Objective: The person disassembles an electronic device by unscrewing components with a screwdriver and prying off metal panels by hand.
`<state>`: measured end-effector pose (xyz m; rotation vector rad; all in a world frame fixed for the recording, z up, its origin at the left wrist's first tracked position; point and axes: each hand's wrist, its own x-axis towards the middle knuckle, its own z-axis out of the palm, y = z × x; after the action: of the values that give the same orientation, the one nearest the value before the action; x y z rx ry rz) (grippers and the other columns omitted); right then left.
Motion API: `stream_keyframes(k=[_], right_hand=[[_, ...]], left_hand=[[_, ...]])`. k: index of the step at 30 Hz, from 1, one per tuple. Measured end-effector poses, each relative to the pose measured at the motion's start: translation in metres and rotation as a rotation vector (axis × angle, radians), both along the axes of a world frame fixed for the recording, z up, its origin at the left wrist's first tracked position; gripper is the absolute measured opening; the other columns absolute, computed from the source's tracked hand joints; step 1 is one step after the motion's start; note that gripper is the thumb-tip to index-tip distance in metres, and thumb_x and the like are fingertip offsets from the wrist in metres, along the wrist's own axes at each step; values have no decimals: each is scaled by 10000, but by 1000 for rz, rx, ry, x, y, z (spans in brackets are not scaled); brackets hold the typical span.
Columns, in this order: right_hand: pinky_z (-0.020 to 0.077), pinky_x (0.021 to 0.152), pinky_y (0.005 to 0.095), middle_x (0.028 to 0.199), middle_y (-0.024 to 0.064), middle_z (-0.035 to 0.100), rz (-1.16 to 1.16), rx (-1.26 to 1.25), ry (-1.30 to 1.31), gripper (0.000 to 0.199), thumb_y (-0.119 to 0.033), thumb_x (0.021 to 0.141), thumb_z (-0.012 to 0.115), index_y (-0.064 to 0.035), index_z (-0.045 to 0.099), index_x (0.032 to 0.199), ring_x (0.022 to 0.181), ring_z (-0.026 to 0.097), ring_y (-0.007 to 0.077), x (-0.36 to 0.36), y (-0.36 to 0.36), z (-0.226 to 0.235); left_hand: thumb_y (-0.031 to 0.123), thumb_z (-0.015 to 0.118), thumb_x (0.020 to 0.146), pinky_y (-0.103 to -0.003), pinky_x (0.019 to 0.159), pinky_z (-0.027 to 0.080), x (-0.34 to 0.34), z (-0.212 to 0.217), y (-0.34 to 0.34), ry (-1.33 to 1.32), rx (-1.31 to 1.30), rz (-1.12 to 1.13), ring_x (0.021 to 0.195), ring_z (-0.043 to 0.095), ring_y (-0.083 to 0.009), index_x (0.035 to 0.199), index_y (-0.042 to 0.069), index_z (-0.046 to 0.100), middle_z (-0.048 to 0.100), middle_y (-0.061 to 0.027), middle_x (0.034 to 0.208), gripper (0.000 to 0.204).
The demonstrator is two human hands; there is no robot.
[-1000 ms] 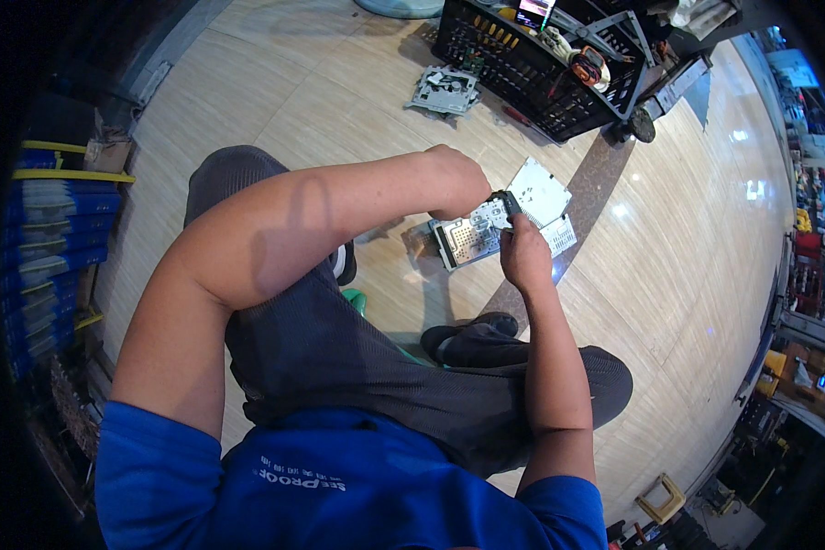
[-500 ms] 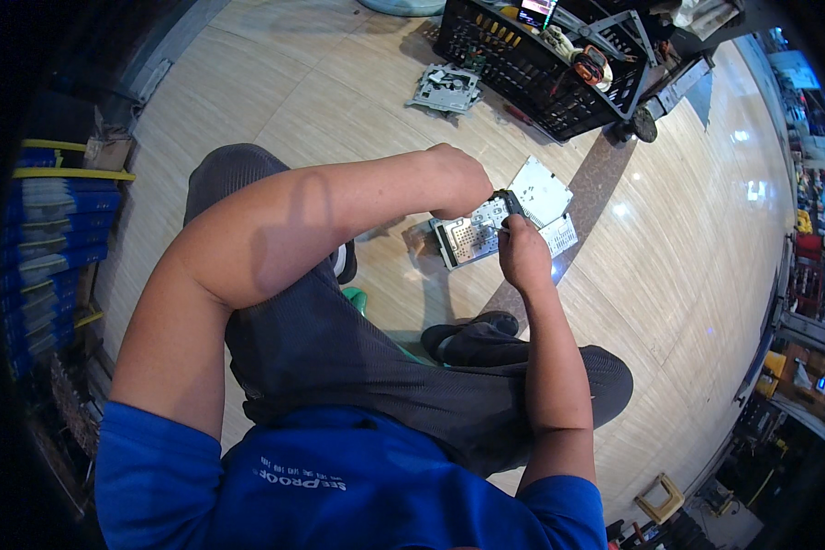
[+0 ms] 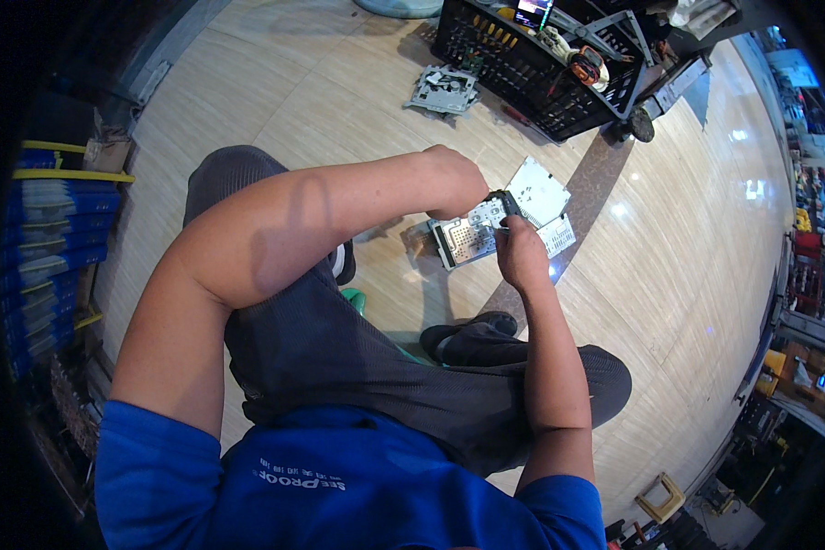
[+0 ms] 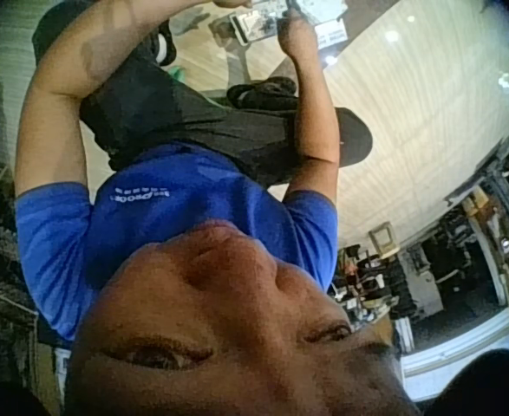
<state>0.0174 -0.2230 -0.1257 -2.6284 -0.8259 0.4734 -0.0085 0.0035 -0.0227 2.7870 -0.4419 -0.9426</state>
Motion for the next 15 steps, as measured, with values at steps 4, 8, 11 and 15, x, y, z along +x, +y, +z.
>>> stream_keyframes(k=[4,8,11,15], right_hand=[[543,822,521,1011,257,705,8,8,-18,210,-175,932,666,1,641,1043,944,685,438,1,-1,-5],[546,817,520,1020,256,705,-17,-116,6,213,-171,937,660,4,641,1056,939,687,438,6,1,-5],[545,821,517,1009,253,707,-44,-136,20,225,-183,942,659,9,642,1058,940,688,438,6,0,-4],[543,788,548,1020,267,687,39,84,-29,245,-236,962,642,-18,577,1051,919,684,456,4,-3,-9]], left_hand=[[238,746,886,-451,859,576,1,-1,-1,1,24,3,1064,716,-309,1098,92,754,751,-133,1100,258],[234,758,881,-466,837,573,1,1,1,7,-1,-11,1037,714,-352,1069,53,718,739,-180,1055,264],[232,759,878,-466,834,574,1,1,0,7,3,-8,1039,714,-350,1062,49,718,739,-183,1054,262],[239,752,886,-471,835,574,1,-1,0,-8,-5,-9,1039,714,-351,1059,46,714,738,-184,1053,262]])
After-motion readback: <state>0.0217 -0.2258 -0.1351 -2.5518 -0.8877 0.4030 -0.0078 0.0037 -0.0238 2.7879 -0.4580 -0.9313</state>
